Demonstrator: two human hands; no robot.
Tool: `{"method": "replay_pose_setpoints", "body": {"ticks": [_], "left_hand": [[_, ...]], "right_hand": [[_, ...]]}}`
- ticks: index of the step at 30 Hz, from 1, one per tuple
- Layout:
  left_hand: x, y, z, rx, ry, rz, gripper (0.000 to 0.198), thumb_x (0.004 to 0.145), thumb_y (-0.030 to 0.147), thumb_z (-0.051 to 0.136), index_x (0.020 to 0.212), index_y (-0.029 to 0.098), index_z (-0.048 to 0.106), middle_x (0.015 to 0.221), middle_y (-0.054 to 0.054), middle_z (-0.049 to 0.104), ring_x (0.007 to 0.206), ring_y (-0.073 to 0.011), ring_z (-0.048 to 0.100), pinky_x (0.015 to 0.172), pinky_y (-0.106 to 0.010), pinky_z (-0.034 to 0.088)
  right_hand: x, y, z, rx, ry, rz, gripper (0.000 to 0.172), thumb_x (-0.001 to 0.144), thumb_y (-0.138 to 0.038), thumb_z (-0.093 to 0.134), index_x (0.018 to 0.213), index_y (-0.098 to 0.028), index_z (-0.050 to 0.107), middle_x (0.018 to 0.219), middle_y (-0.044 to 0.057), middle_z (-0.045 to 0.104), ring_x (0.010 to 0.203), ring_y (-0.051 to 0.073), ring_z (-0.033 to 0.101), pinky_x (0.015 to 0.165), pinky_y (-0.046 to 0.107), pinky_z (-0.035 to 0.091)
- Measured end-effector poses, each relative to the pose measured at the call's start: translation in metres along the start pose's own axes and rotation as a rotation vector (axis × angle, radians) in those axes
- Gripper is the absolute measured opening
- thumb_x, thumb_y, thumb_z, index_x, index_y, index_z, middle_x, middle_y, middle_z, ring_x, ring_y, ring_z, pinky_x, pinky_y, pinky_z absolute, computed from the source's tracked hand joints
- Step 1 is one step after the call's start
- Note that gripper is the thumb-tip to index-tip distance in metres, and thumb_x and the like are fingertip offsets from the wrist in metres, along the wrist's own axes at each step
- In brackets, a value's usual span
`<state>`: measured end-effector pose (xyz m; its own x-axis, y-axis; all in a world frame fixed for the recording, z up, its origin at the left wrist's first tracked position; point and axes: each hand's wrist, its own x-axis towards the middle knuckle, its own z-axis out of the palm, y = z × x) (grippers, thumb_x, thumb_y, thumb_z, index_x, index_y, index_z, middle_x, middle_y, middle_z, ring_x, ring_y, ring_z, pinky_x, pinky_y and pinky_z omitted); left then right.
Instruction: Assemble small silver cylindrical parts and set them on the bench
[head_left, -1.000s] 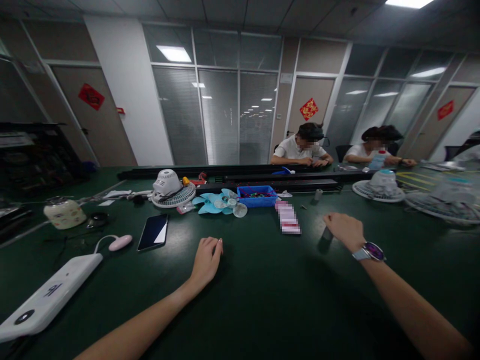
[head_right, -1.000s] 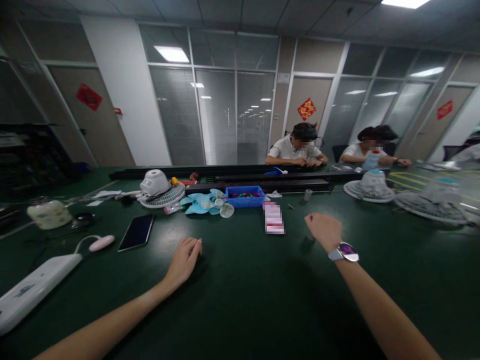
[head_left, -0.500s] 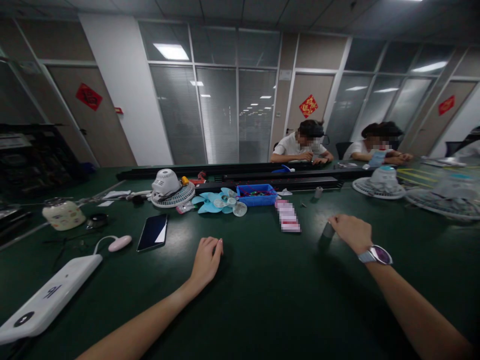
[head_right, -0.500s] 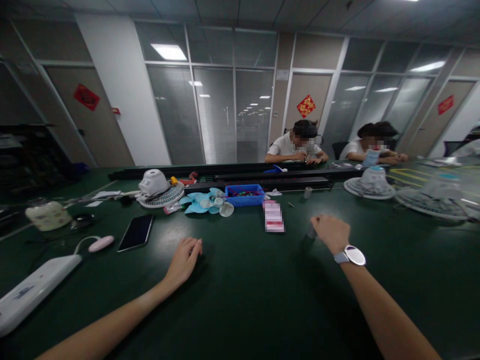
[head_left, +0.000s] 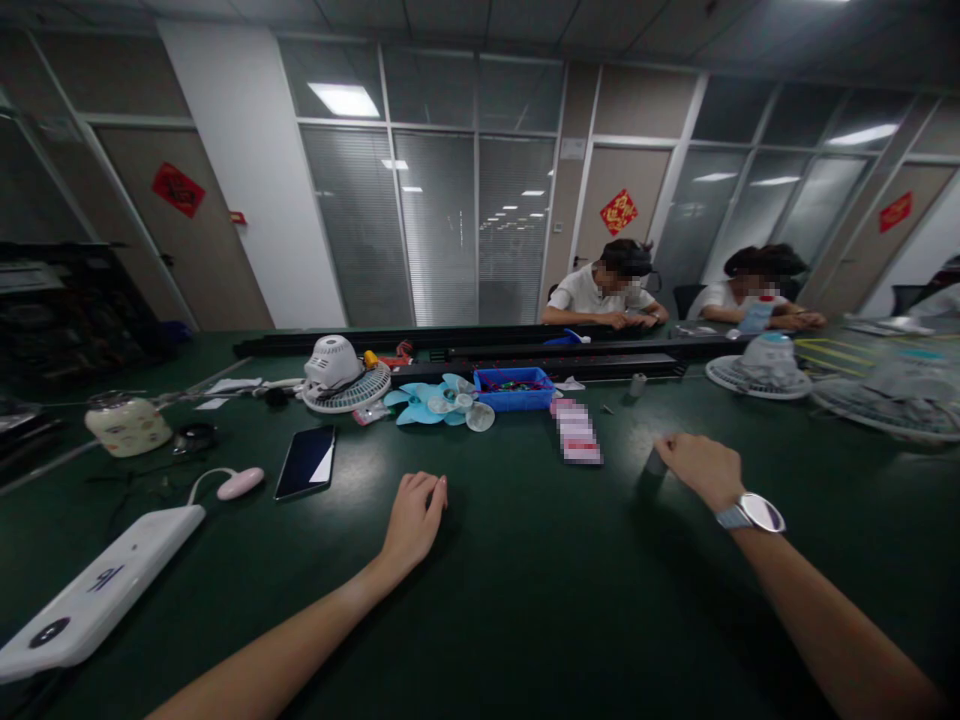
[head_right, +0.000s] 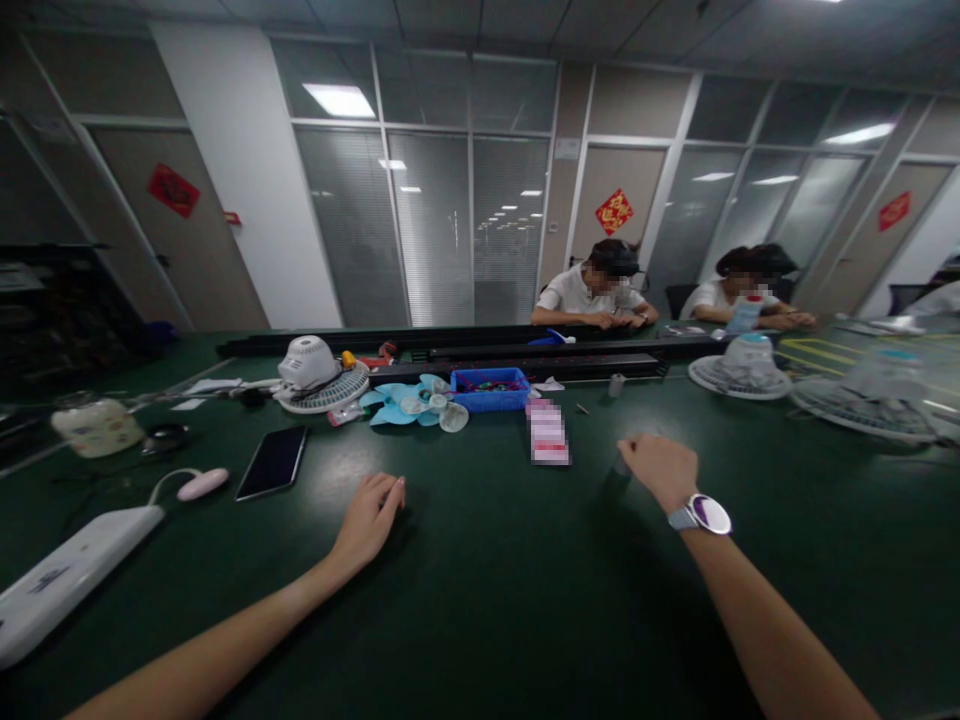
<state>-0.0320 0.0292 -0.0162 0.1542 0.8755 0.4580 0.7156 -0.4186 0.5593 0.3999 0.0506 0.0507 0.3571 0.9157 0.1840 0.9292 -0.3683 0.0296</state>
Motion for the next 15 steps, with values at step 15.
{"method": "replay_pose_setpoints", "body": {"ticks": [15], "left_hand": [[0.0,0.0,0.0,0.002,-0.015,-0.003,0.044,0.099,0.037,0.034,0.064,0.02,0.055,0.078,-0.005,0.061,0.085,-0.0224,0.053,0.081,-0.036,0.041]], "right_hand": [[0.021,0.047,0.027,0.409,-0.115,-0.038,0.071,0.069,-0.077,0.053,0.098,-0.014,0.067,0.075,0.012,0.07,0.071,0.028,0.067,0.063,0.036,0.048]]}}
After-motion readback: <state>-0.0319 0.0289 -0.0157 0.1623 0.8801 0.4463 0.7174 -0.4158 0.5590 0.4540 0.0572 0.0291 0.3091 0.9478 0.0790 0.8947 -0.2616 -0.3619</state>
